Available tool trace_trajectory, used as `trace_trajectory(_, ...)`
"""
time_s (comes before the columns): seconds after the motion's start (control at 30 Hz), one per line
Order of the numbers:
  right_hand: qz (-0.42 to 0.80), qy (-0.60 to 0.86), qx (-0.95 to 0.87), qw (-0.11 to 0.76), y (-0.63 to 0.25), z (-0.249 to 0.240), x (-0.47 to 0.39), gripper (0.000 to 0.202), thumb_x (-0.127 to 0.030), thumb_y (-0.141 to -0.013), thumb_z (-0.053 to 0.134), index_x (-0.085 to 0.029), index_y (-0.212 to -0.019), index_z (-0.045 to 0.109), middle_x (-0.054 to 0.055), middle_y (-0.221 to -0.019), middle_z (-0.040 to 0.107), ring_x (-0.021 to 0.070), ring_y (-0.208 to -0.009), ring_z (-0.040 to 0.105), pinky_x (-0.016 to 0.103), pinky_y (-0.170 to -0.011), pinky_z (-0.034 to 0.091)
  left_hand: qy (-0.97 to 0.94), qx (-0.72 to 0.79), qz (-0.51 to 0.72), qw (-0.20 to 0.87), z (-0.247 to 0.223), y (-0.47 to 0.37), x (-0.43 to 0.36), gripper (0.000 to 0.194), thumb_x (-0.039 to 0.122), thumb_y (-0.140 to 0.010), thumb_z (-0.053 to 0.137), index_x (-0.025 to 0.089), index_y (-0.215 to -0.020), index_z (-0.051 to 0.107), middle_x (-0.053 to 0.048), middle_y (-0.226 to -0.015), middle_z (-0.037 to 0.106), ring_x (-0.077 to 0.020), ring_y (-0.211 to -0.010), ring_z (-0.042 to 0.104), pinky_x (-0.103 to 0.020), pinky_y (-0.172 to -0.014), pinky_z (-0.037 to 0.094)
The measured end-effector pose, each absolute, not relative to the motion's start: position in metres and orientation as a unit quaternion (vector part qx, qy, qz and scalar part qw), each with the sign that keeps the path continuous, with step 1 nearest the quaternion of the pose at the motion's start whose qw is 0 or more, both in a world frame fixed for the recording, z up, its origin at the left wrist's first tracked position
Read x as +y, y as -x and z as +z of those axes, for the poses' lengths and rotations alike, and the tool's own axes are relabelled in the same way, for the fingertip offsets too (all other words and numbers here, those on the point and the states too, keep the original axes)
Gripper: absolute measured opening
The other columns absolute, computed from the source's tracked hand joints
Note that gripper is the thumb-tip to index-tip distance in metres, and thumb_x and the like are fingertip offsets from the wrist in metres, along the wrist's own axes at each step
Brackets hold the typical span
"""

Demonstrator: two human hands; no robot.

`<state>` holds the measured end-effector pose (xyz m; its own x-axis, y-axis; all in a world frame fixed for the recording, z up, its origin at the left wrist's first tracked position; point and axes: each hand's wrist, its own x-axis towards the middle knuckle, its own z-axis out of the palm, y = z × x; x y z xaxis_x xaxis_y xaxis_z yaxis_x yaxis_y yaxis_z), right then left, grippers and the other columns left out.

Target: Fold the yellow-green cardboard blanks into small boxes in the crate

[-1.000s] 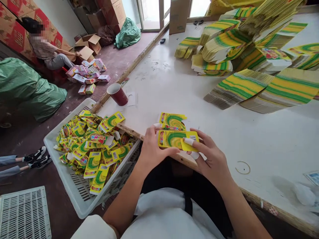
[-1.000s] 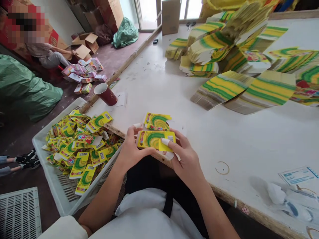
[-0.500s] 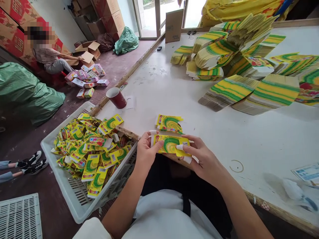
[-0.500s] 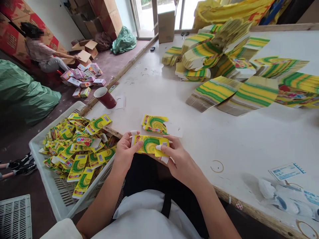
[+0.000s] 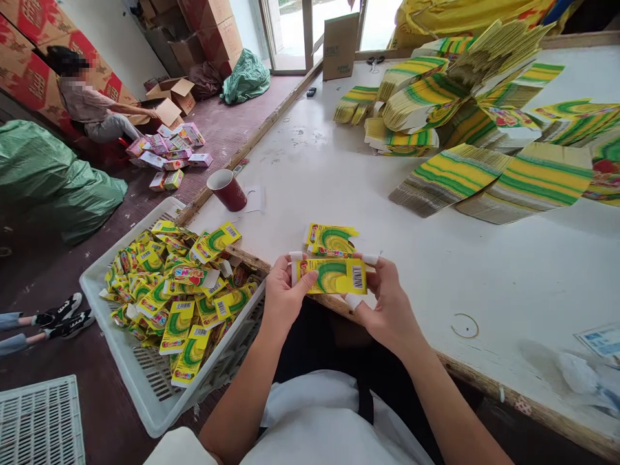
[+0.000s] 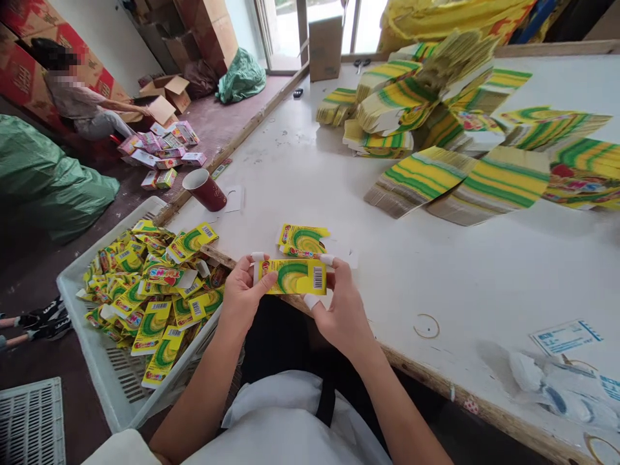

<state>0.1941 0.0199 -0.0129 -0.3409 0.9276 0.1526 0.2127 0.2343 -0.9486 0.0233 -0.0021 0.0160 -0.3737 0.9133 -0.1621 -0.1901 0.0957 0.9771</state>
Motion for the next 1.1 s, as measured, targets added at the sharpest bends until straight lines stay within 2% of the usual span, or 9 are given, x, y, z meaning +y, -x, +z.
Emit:
trace_trajectory(0.1,0.421,0.42,-0.704,0.388,-0.19,-0.015,0.034,0.064,-0.029,-0.083,0.066,-0.025,-0.139,0.035,0.016,-0.144,0.05,0.028,-0.117,0.063,0.048,-0.095,0.056,-0.285,0.609,0.692,0.263,0.015,0.01,-0.003,0.04,0.04,-0.068,0.082,0.022,-0.094,0.058,0.001,-0.088,0.066,-0.0138,-0.08,0.065,-0.027,-0.077,0.054)
trace_trajectory(0.17,0.349,0.448,-0.723,0.394,-0.189,-0.021,0.048,0.056,-0.029,-0.084,0.065,-0.024,-0.135,0.043,0.015,-0.134,0.059,0.0298,-0.114,0.064,0.051,-0.095,0.054,-0.228,0.597,0.765,0.084,0.014,0.045,-0.006,0.04,0.042,-0.072,0.078,0.027,-0.096,0.05,0.001,-0.096,0.06,-0.0153,-0.089,0.063,-0.03,-0.082,0.054)
trace_trajectory(0.27,0.244,0.512,-0.736,0.369,-0.187,-0.033,0.068,0.041,-0.02,-0.082,0.059,-0.022,-0.123,0.053,0.013,-0.112,0.069,0.0322,-0.101,0.064,0.053,-0.087,0.054,-0.192,0.614,0.765,0.023,0.004,0.097,-0.015,0.043,0.036,-0.073,0.073,0.031,-0.096,0.037,0.003,-0.097,0.051,-0.0146,-0.094,0.06,-0.035,-0.089,0.052)
trace_trajectory(0.4,0.219,0.536,-0.74,0.342,-0.179,-0.043,0.079,0.039,-0.007,-0.074,0.053,-0.02,-0.11,0.058,0.013,-0.097,0.069,0.0324,-0.089,0.062,0.053,-0.083,0.052,-0.182,0.657,0.729,0.065,-0.018,0.124,-0.022,0.049,0.031,-0.07,0.074,0.029,-0.094,0.031,0.005,-0.093,0.045,-0.0119,-0.097,0.057,-0.035,-0.099,0.045)
trace_trajectory(0.57,0.23,0.541,-0.731,0.346,-0.177,-0.032,0.069,0.045,-0.007,-0.069,0.053,-0.019,-0.112,0.05,0.011,-0.095,0.064,0.0302,-0.088,0.061,0.049,-0.08,0.052,-0.229,0.639,0.723,0.126,-0.025,0.071,-0.015,0.053,0.045,-0.072,0.079,0.029,-0.103,0.039,-0.005,-0.12,0.053,-0.0177,-0.115,0.057,-0.037,-0.101,0.047)
trace_trajectory(0.73,0.435,0.444,-0.684,0.381,-0.17,-0.005,0.037,0.05,-0.014,-0.071,0.06,-0.024,-0.117,0.041,-0.002,-0.082,0.054,0.0165,-0.067,0.057,0.03,-0.061,0.051,-0.342,0.49,0.689,0.41,-0.007,-0.013,-0.011,0.074,0.075,-0.065,0.072,0.027,-0.118,0.054,-0.012,-0.13,0.06,-0.0284,-0.127,0.055,-0.038,-0.095,0.053)
trace_trajectory(0.9,0.693,0.252,-0.572,0.359,-0.161,0.013,0.001,0.055,-0.021,-0.078,0.069,-0.029,-0.124,0.041,-0.002,-0.089,0.053,0.013,-0.073,0.055,0.026,-0.065,0.05,-0.227,0.413,0.75,0.465,0.016,-0.049,-0.011,0.068,0.083,-0.068,0.061,0.024,-0.1,0.067,-0.005,-0.091,0.071,-0.0232,-0.088,0.069,-0.033,-0.075,0.058)
trace_trajectory(1.0,0.728,0.242,-0.548,0.333,-0.157,0.014,-0.01,0.059,-0.028,-0.078,0.074,-0.03,-0.128,0.042,0.0,-0.098,0.054,0.0141,-0.083,0.055,0.028,-0.072,0.05,-0.162,0.387,0.802,0.426,0.021,-0.049,-0.006,0.062,0.08,-0.066,0.066,0.021,-0.083,0.067,0.001,-0.071,0.061,-0.0133,-0.063,0.061,-0.023,-0.06,0.053)
trace_trajectory(1.1,0.699,0.287,-0.564,0.333,-0.154,0.009,-0.011,0.059,-0.034,-0.078,0.077,-0.027,-0.128,0.046,0.0,-0.093,0.054,0.0148,-0.081,0.053,0.028,-0.071,0.05,-0.155,0.408,0.799,0.414,0.016,-0.048,-0.002,0.064,0.08,-0.055,0.074,0.021,-0.077,0.064,0.004,-0.066,0.055,-0.0104,-0.058,0.053,-0.02,-0.057,0.051)
